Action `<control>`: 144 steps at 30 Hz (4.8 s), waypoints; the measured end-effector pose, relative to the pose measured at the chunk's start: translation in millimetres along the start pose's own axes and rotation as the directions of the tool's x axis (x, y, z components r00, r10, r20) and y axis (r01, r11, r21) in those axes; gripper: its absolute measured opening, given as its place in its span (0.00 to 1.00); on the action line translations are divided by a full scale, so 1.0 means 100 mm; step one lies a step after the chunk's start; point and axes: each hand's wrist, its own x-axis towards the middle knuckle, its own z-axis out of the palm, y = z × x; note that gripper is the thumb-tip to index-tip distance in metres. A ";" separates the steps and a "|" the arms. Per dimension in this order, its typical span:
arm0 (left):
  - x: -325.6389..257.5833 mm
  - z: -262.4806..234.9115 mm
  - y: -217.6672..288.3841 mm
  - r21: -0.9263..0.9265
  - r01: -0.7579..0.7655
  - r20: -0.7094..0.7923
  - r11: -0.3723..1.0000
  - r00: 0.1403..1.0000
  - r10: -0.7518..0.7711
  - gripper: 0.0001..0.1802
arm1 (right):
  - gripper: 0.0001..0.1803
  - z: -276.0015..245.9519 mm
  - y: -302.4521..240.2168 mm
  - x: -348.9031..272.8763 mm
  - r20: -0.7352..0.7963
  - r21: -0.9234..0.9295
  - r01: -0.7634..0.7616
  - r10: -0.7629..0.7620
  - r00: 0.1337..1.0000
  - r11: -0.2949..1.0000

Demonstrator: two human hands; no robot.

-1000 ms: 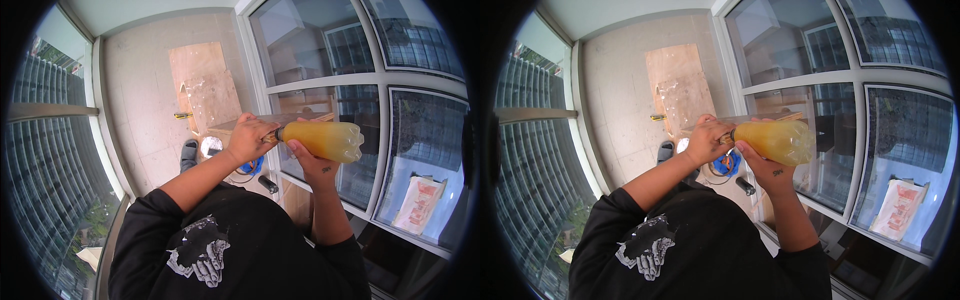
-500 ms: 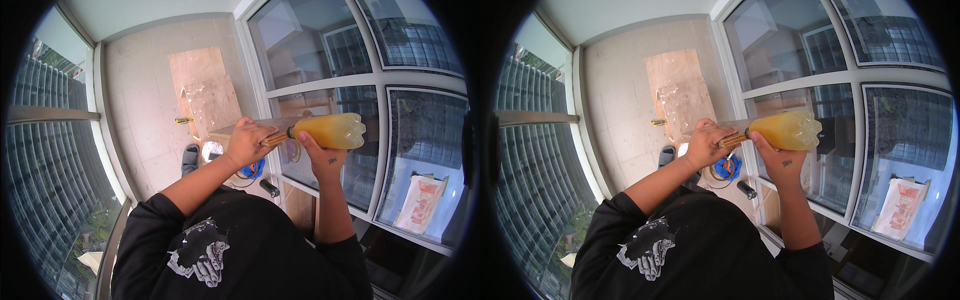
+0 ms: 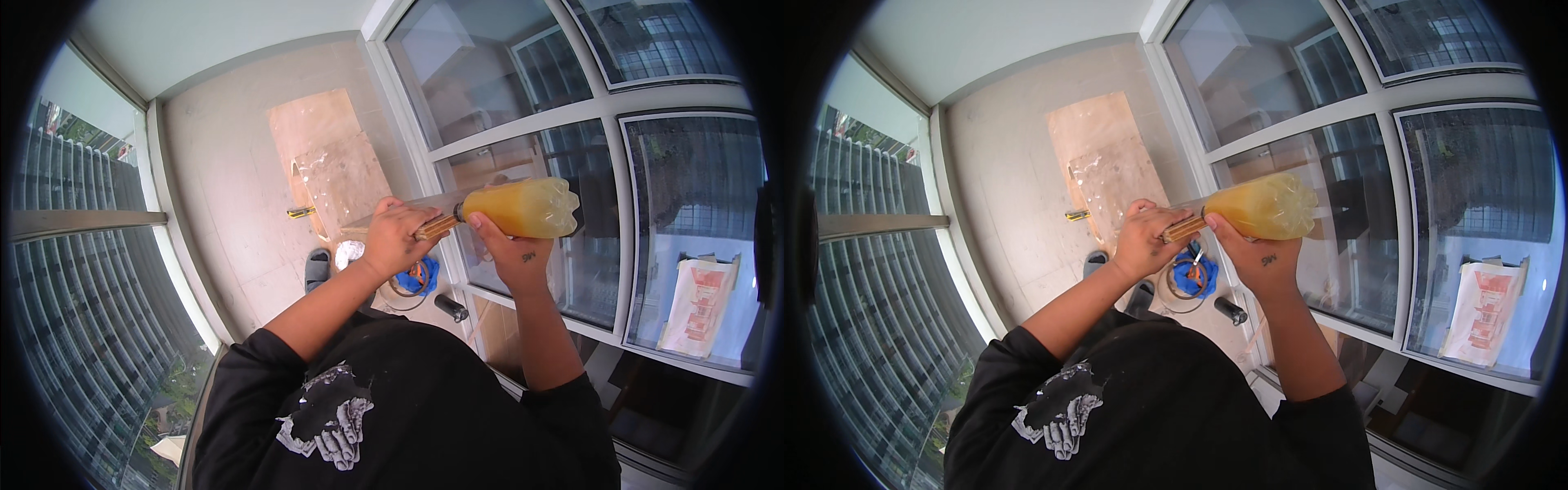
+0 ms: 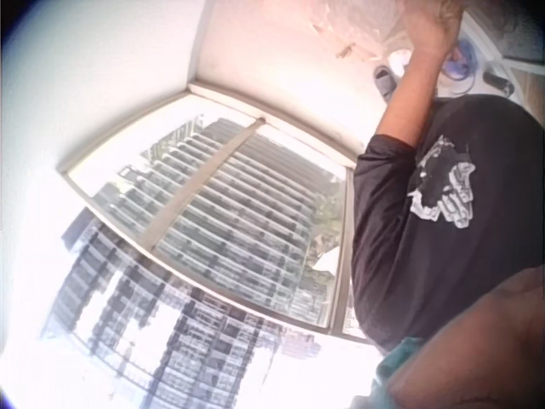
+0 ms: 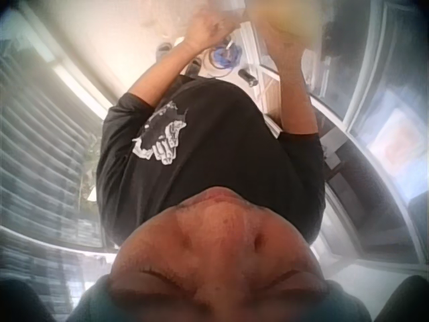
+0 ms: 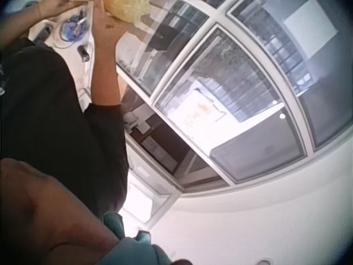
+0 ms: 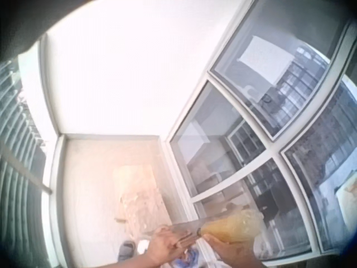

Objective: The person applies a yellow liquid finish to a rectangular wooden board using a plastic bottle with a nozzle. They squeeze the bottle to dispense the liquid along the edges and surface of the board, then place the board on a work surface and continue applying the finish.

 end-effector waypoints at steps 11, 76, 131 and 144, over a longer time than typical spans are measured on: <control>0.03 -0.03 0.04 0.022 0.009 0.039 1.000 0.999 -0.010 0.19 | 0.14 -0.02 0.02 -0.09 -0.068 -0.031 0.028 -0.031 0.997 0.999; 0.34 0.13 0.24 -0.361 0.584 -0.308 0.727 0.662 -0.684 0.18 | 0.18 -1.66 3.72 -4.98 -0.100 0.926 -0.365 0.995 0.001 0.094; -0.13 0.04 3.04 0.637 0.237 0.241 0.733 0.843 -0.482 0.14 | 0.28 -1.76 3.89 -3.76 0.237 0.961 -0.241 0.854 0.464 -0.136; 0.04 0.36 1.88 0.720 0.178 0.266 0.671 0.822 -0.504 0.16 | 0.29 -1.64 3.99 -4.18 0.291 0.940 -0.265 0.912 0.288 -0.216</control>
